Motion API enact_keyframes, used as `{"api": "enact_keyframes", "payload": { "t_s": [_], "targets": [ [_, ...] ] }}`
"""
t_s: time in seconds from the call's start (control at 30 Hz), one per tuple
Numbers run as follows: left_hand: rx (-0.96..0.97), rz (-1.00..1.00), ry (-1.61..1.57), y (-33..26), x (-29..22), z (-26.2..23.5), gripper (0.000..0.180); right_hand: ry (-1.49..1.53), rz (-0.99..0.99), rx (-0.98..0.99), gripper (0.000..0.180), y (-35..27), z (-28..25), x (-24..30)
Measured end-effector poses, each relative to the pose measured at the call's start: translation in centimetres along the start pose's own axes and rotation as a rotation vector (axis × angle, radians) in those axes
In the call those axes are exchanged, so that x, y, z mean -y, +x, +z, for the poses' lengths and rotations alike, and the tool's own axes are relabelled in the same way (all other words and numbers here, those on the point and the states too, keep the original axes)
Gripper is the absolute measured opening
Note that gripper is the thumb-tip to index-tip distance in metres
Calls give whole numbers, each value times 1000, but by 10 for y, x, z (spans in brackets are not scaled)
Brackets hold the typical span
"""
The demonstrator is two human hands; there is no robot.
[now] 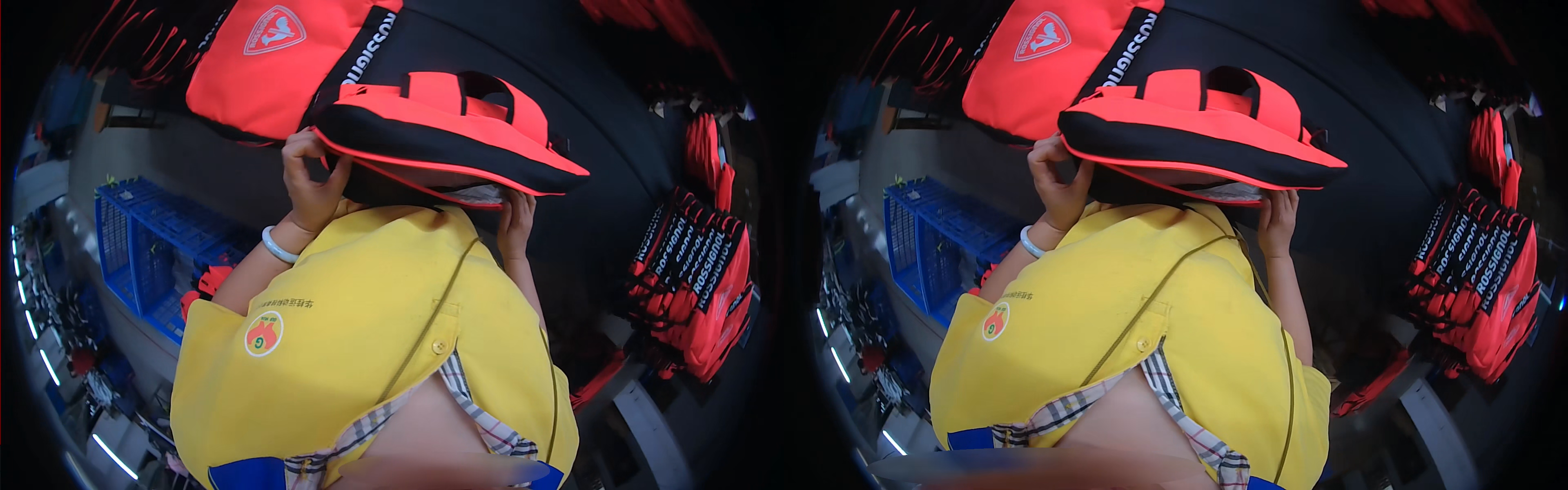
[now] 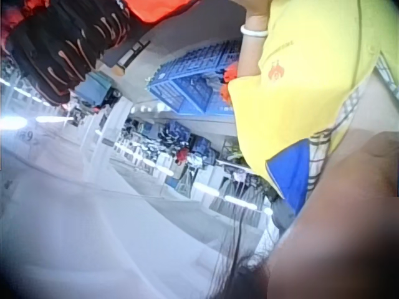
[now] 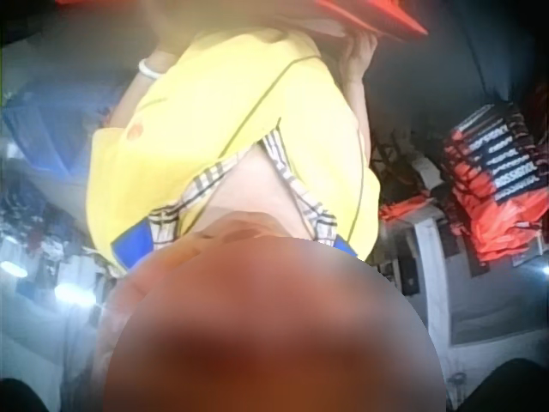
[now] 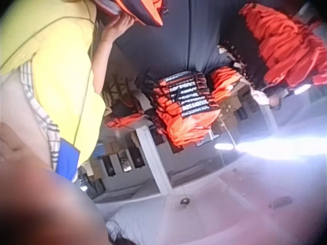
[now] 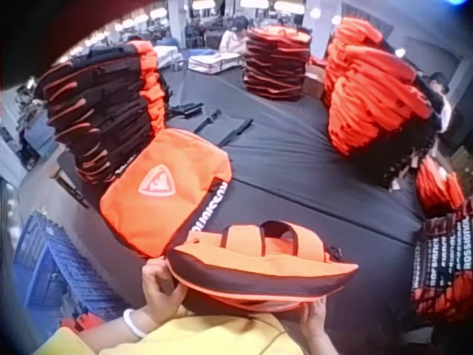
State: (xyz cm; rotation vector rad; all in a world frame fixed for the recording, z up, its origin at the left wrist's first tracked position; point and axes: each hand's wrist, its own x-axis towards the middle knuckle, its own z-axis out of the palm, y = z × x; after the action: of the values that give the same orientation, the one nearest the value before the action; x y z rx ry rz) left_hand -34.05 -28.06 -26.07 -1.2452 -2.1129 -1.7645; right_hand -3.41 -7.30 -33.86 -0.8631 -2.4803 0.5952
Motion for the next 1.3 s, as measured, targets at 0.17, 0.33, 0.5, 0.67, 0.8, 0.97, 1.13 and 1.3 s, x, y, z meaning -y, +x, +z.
{"api": "enact_keyframes", "payload": {
  "t_s": [0.17, 0.33, 0.5, 0.67, 0.8, 0.97, 1.13, 1.3],
  "targets": [
    [123, -4, 393, 30, -17, 1, 28, 3, 20, 4, 18, 7, -1, 0],
    [287, -342, -42, 60, 15, 1, 57, 62, -30, 13, 15, 46, -40, 55],
    [448, -460, -269, 121, 52, 18, 67, 114, -89, -2, 26, 56, -50, 85],
    [623, -711, -108, 157, 73, 22, 75, 180, -73, -24, 27, 56, -43, 93],
    [710, -334, 86, 162, 101, 19, 78, 110, -44, -34, 22, 50, -43, 93],
    [555, -329, -26, 148, 64, 44, 70, -108, 24, -20, 16, 46, -45, 84],
    [552, -267, 39, 142, 49, 52, 68, -150, 20, 17, 21, 61, -44, 78],
    [680, -351, 20, 147, 23, 55, 70, 246, 179, -189, 14, 89, -66, 60]
  ]
}}
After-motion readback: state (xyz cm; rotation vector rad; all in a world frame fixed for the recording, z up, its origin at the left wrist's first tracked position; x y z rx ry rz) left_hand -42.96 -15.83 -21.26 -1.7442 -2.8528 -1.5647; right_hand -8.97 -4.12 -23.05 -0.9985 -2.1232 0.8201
